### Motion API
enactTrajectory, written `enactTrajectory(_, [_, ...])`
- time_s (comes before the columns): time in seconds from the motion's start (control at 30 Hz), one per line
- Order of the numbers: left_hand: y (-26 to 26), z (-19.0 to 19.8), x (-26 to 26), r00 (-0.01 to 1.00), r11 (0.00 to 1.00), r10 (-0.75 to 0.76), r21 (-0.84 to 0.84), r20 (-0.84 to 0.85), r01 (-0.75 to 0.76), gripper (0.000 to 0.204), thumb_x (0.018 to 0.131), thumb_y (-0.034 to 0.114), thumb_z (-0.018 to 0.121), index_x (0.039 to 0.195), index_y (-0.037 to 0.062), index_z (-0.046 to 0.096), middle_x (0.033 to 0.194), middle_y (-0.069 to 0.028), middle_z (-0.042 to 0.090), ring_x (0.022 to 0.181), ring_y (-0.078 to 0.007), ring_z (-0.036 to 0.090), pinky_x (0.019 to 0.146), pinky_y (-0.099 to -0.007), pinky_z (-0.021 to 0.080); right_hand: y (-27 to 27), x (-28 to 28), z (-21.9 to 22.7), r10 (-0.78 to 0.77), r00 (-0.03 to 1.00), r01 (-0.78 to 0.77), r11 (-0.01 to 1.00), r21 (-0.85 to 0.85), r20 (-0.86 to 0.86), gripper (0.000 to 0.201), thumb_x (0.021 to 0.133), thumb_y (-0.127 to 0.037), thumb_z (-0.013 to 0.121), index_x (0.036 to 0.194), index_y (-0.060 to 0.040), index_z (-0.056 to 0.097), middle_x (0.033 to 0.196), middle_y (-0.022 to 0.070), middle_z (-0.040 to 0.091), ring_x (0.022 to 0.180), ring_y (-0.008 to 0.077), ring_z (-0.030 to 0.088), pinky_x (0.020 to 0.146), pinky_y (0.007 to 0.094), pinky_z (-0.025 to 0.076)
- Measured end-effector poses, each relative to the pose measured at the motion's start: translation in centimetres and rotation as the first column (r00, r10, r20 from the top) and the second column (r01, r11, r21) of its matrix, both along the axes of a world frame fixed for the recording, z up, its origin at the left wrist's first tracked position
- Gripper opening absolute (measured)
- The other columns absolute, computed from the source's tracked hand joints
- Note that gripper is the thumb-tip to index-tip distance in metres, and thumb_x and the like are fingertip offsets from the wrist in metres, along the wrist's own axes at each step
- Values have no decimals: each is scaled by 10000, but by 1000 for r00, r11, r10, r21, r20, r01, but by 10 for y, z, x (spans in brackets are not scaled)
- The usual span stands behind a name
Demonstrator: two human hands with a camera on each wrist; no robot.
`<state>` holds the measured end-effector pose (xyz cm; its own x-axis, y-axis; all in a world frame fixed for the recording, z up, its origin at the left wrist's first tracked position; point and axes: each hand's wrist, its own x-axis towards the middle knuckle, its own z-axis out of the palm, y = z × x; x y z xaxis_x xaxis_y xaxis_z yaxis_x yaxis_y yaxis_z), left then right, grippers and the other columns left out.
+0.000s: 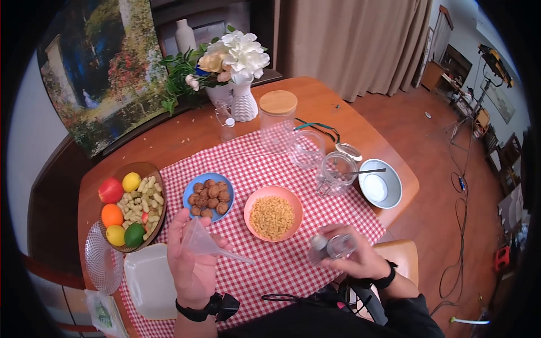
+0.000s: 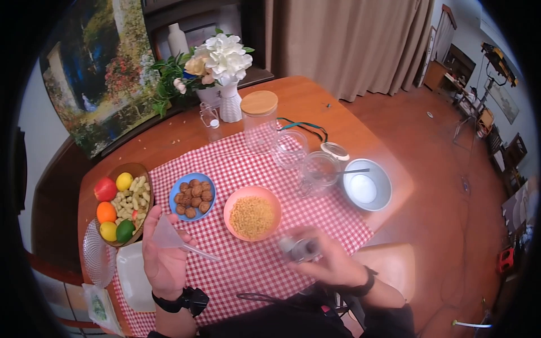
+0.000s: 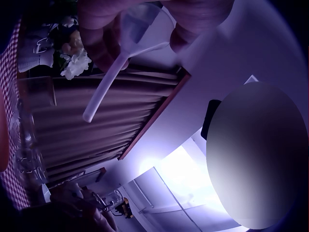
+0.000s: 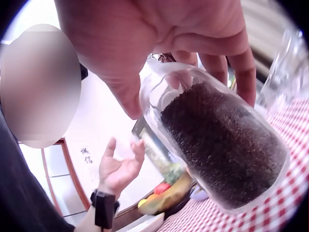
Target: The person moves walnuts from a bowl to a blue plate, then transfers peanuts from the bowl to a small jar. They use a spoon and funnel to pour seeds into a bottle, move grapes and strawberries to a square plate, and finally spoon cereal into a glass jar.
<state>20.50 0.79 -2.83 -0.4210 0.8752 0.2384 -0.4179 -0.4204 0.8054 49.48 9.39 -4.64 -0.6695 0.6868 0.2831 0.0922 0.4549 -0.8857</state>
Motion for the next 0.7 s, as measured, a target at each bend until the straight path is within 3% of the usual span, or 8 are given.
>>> enactTrajectory(0.07, [1,1,0,1000,1000,-1,-5,-4,1,800,839,462,617,1387,6,254,1192,-146,531,865,-218,610,772,-370,522,-2,28,17,-240,965,248,966,-68,103,491,772,-83,731,1176,1,466,1142,140,564,1014,211,590,859,354,487])
enactTrajectory(0.13, [3,0,0,1000,1000,12,-12,-15,-13,807,833,469,620,1385,3,259,1183,-141,534,853,-211,607,753,-359,522,3,52,23,-465,885,463,882,-83,4,389,810,-42,652,1151,12,473,1076,116,589,953,184,606,810,324,509])
enactTrajectory(0.2, [4,0,0,1000,1000,4,-14,-8,-4,804,834,468,618,1385,5,261,1182,-138,534,849,-210,605,752,-357,522,14,79,33,-593,800,589,805,68,89,346,845,-35,611,1147,9,449,909,94,623,780,156,631,647,272,523])
enactTrajectory(0.3, [4,-2,-4,999,1000,-30,3,27,30,787,830,428,629,1381,7,257,1193,-145,532,866,-237,615,774,-387,529,35,118,29,-735,674,731,678,80,71,305,843,-44,600,1119,-2,475,883,129,634,740,201,645,620,311,510])
enactTrajectory(0.33, [5,-4,-5,997,998,-59,20,55,58,775,826,389,641,1378,9,251,1206,-153,528,888,-265,627,797,-419,536,41,130,29,-738,670,734,674,84,74,305,843,-44,600,1119,-2,475,883,129,634,740,201,645,620,311,510])
enactTrajectory(0.4, [6,-4,-5,996,998,-67,17,62,66,775,825,389,640,1378,11,251,1204,-154,530,885,-265,627,796,-419,535,53,147,32,-859,337,683,505,527,386,310,816,-106,616,1096,-38,504,930,161,634,786,299,648,675,372,511])
enactTrajectory(0.53, [8,-4,-4,994,997,-81,13,70,80,775,821,392,643,1377,17,254,1200,-155,534,876,-265,626,787,-421,534,67,155,31,-840,284,584,534,612,463,315,785,-179,627,1067,-68,540,976,153,629,879,354,616,741,412,498])
enactTrajectory(0.7, [8,-3,-6,995,997,-77,13,59,77,779,818,395,645,1378,18,255,1202,-157,534,869,-265,627,784,-420,535,88,166,17,-822,205,415,564,714,531,213,811,-211,604,943,-58,538,917,168,624,811,372,616,687,449,493])
